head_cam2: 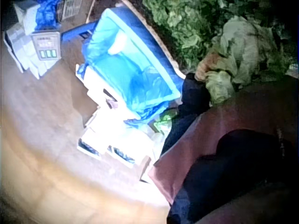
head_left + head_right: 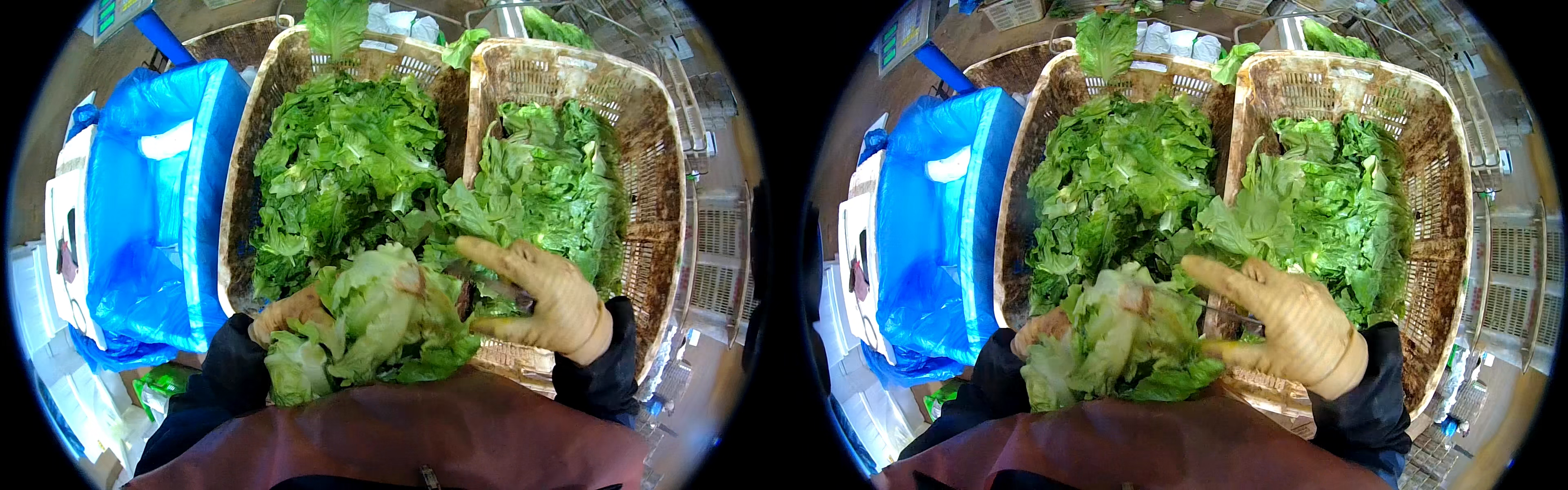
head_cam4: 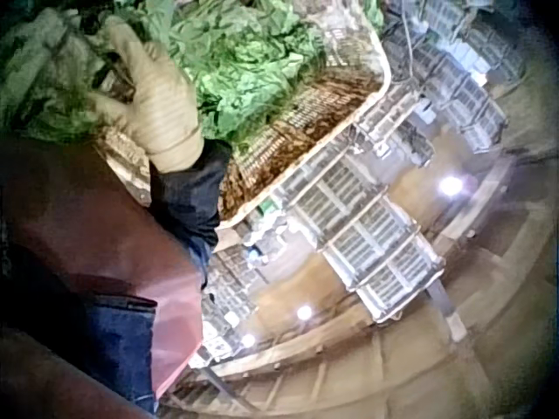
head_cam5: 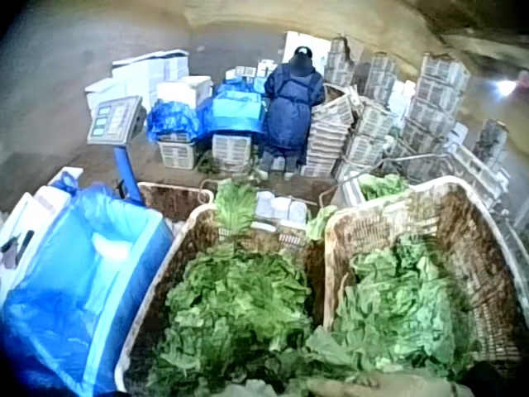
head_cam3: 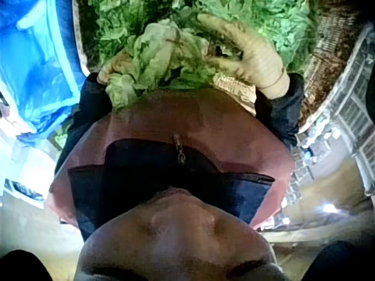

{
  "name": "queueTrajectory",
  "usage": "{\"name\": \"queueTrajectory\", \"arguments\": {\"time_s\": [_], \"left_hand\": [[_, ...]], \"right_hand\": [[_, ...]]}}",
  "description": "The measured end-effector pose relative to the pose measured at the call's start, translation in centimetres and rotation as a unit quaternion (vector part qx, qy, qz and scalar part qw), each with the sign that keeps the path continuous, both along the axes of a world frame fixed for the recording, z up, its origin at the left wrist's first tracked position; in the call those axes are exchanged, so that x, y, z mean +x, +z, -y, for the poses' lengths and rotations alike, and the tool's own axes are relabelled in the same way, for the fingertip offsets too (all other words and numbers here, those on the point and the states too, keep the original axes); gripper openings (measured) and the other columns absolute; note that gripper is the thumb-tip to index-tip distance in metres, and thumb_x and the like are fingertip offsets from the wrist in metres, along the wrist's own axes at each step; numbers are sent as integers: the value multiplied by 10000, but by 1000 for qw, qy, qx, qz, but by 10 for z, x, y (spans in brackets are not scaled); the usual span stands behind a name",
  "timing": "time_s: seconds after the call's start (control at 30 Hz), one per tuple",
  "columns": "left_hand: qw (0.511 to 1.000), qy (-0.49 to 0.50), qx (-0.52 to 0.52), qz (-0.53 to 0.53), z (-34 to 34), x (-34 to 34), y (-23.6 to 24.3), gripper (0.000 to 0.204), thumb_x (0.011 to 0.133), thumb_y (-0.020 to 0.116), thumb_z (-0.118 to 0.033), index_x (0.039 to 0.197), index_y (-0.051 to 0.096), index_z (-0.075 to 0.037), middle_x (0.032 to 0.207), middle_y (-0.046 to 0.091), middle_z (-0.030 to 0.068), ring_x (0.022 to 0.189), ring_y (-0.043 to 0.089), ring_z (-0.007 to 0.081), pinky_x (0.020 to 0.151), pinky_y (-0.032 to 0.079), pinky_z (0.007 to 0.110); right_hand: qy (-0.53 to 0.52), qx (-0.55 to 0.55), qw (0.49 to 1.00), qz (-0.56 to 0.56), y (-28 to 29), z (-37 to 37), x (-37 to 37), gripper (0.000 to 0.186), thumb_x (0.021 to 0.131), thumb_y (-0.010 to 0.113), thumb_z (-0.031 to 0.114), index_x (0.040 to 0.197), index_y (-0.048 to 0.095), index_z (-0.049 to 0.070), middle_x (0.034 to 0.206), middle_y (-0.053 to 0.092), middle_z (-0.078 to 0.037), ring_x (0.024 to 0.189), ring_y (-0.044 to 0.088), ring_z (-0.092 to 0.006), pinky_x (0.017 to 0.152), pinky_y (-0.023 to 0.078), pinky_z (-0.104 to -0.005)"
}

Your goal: The person repeatedly picks up heads of lettuce from a basket, trims the outer leaves with a knife, and places the trimmed lettuce into a blue bin. The process is continuous and repetitive throughout the clip.

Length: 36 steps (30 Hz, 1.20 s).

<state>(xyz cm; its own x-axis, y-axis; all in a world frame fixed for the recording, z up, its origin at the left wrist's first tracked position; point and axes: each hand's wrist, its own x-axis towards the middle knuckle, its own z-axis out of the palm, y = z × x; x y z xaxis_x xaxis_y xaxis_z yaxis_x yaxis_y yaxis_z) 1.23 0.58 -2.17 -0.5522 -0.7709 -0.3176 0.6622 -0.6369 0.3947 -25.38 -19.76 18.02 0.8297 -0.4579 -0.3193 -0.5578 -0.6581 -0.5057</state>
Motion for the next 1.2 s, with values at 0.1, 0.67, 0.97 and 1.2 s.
{"name": "queueTrajectory", "arguments": {"time_s": [0.1,0.67,0.97,1.2], "left_hand": [[999,-2,-6,-46,-8,-3,-1,1187,721,835,-75,1595,33,-90,1565,340,156,1238,574,299,932,539,392],[971,153,-106,153,-4,-14,24,981,782,783,-225,1556,202,-65,1499,414,163,1235,552,320,988,480,397],[981,150,-77,98,-14,-1,28,762,894,676,-262,1526,298,-69,1417,494,163,1212,551,309,1002,456,400],[957,270,13,105,-28,-4,-13,608,981,593,-292,1503,373,-72,1354,555,162,1194,549,300,1013,437,402]], "right_hand": [[68,-237,968,-34,-41,-7,-8,511,710,817,177,1198,665,150,966,655,-55,743,657,-221,627,526,-354],[-21,139,990,7,-22,-50,23,506,781,752,65,1270,628,101,1150,608,-131,1087,608,-302,906,501,-342],[-22,-2,989,145,-11,-5,20,631,749,782,-8,1342,595,100,1315,624,-176,1166,642,-257,871,561,-332],[-280,376,882,-51,-80,-2,31,724,826,804,334,1412,487,50,1059,696,-207,1032,690,-213,841,564,-345]]}}
